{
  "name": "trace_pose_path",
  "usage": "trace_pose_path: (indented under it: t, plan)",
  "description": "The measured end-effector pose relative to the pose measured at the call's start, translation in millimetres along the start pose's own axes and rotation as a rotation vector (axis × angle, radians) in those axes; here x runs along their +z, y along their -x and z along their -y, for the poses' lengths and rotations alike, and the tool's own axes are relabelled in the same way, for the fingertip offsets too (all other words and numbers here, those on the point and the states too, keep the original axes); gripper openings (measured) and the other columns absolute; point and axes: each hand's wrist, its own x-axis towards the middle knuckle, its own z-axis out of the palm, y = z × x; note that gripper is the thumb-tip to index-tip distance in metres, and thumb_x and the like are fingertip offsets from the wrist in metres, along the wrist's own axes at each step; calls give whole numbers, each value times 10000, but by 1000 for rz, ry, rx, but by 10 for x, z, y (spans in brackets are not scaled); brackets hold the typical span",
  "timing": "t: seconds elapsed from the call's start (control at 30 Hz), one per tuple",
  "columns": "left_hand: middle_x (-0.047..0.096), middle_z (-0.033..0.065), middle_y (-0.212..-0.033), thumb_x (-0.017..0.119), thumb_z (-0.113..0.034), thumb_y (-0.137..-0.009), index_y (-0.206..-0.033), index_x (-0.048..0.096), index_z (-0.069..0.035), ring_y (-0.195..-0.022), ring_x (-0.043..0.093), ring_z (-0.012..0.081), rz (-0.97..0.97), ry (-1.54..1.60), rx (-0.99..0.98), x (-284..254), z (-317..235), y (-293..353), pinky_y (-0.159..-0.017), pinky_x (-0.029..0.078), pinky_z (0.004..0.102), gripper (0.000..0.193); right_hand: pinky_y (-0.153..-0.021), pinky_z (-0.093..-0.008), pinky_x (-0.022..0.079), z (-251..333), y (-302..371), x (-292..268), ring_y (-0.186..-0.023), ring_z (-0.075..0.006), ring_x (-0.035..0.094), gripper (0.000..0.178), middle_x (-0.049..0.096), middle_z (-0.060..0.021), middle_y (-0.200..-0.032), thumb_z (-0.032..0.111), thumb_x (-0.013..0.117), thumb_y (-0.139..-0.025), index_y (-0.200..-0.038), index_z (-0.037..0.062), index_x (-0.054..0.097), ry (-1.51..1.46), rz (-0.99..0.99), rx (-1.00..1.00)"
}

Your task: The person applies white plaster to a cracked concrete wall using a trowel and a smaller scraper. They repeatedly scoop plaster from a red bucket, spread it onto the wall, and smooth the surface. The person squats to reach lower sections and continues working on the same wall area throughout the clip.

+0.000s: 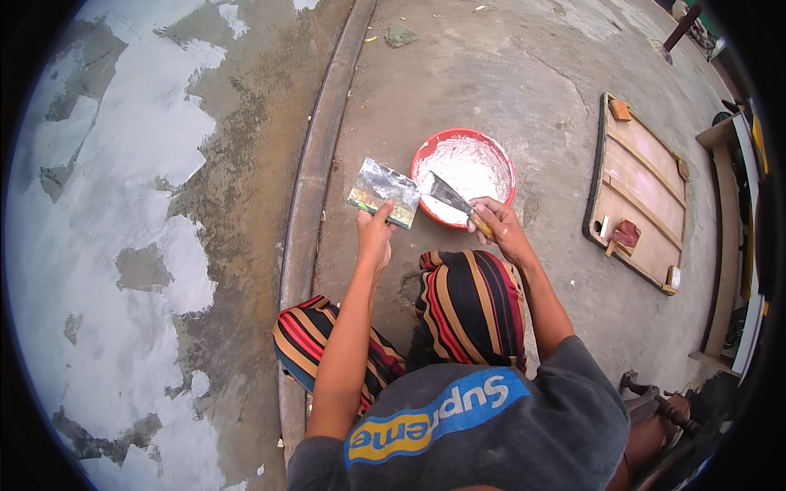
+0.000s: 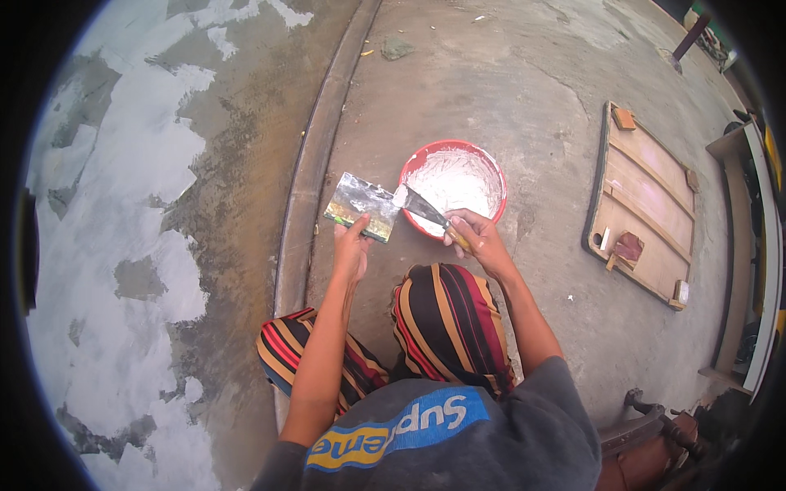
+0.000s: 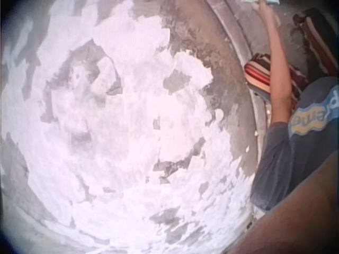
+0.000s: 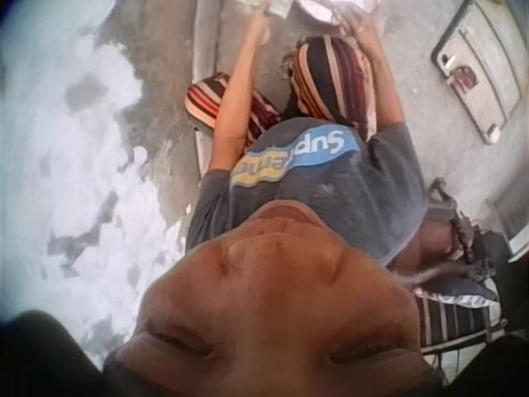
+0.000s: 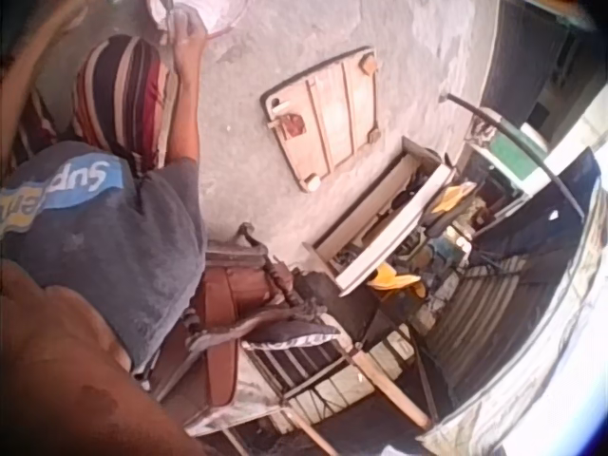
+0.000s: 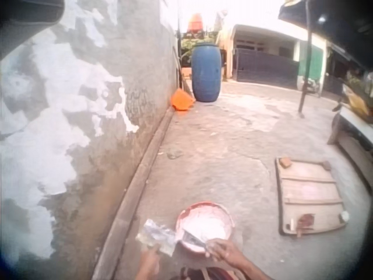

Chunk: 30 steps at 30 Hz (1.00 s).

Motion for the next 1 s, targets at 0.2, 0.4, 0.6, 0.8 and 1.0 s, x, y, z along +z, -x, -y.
trace_pose_path:
  t: [0.2, 0.4, 0.6, 0.8, 1.0]
  plan:
    - [617, 83, -1089, 551, -63, -883, -1171, 518, -12, -973, 608, 152, 122, 103, -195, -58, -62, -25, -808, 510, 322, 295, -587, -222, 431, 63, -51, 34, -690, -68, 543, 311, 650, -32, -865, 252, 508, -992, -1233, 78, 598, 46, -26, -41]
    - [675, 72, -862, 548, -98, -907, -1032, 591, -9, -698, 651, 118, 174, 234, -372, 62, -140, 71, -541, 534, 243, 160, -751, -293, 480, 39, -120, 175, -791, -150, 596, 255, 671, -75, -904, 77, 572, -915, -1145, 43, 675, 331, -66, -425]
    - [674, 99, -844, 539, -112, -934, -1032, 578, 38, -630, 643, 129, 163, 399, -359, -25, -61, -69, -442, 522, 180, 184, -750, -276, 476, 61, 53, 82, -796, -167, 616, 266, 679, -105, -856, 12, 598, -846, -1081, 67, 711, 531, -96, -465]
    - [658, 117, -865, 519, -107, -945, -1069, 556, 67, -675, 642, 138, 247, 431, -393, 101, -28, -149, -458, 538, 178, 217, -779, -283, 487, -55, 290, -235, -860, -158, 637, 209, 697, -110, -949, 52, 591, -888, -1062, 25, 704, 392, -222, -295]
    - [626, 140, -896, 468, -61, -963, -1080, 531, 101, -694, 630, 144, 307, 691, -521, 239, 32, -91, -493, 541, 187, 210, -774, -281, 491, 262, 79, 100, -859, -160, 636, 222, 692, -110, -971, 45, 635, -863, -1075, 19, 697, 389, -153, -497]
